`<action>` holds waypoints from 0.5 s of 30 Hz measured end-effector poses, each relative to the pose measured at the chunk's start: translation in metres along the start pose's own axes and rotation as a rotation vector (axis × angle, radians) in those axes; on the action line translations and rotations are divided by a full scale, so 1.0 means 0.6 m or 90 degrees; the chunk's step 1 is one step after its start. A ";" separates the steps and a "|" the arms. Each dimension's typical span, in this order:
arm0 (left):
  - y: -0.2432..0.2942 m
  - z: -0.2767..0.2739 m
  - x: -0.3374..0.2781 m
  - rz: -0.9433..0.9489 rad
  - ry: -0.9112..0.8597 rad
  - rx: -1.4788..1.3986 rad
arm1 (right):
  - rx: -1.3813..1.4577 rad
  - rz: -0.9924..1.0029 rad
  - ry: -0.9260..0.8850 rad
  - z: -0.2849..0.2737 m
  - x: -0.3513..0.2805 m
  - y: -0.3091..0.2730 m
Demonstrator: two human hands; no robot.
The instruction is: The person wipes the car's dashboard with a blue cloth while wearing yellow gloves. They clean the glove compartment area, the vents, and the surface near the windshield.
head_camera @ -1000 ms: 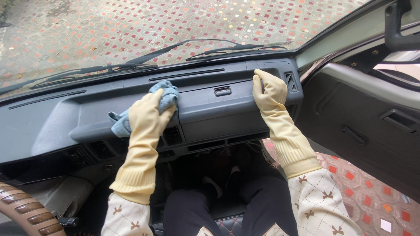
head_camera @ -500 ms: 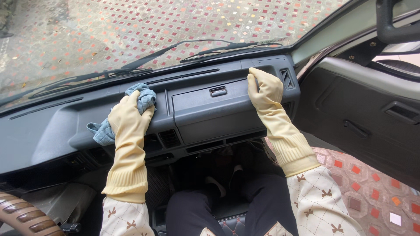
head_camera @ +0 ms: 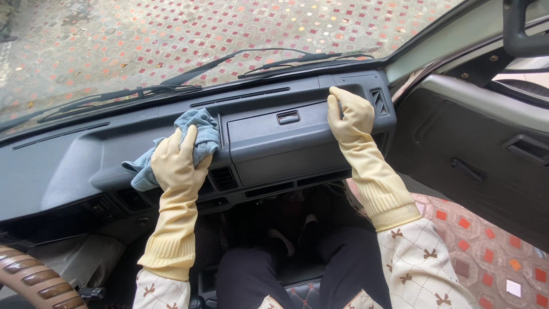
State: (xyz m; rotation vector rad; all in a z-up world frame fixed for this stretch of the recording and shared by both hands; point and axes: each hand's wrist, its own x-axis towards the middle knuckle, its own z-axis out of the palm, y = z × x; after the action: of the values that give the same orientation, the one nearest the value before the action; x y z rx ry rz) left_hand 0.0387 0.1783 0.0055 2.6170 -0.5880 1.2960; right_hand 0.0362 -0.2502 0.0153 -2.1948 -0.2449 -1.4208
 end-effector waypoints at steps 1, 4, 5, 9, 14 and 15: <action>-0.004 0.007 -0.005 0.014 0.032 -0.006 | 0.002 0.001 0.000 0.000 -0.001 0.002; -0.006 0.010 -0.003 0.015 0.056 -0.024 | 0.008 0.002 0.000 -0.001 -0.002 0.002; -0.005 0.007 -0.001 0.002 0.048 -0.033 | 0.015 0.002 0.001 0.000 -0.001 0.001; -0.012 0.002 0.014 -0.084 -0.046 0.002 | 0.024 -0.002 -0.003 0.000 -0.001 0.004; -0.038 -0.010 0.043 -0.223 -0.263 0.054 | 0.022 0.006 0.002 -0.005 0.000 -0.002; -0.045 -0.012 0.048 -0.220 -0.265 0.052 | 0.019 0.010 0.003 -0.006 0.001 -0.002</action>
State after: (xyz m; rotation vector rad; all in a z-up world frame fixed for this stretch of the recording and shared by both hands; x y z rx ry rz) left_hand 0.0605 0.1973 0.0332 2.9046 -0.1182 0.6949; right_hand 0.0333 -0.2512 0.0170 -2.1652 -0.2454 -1.4048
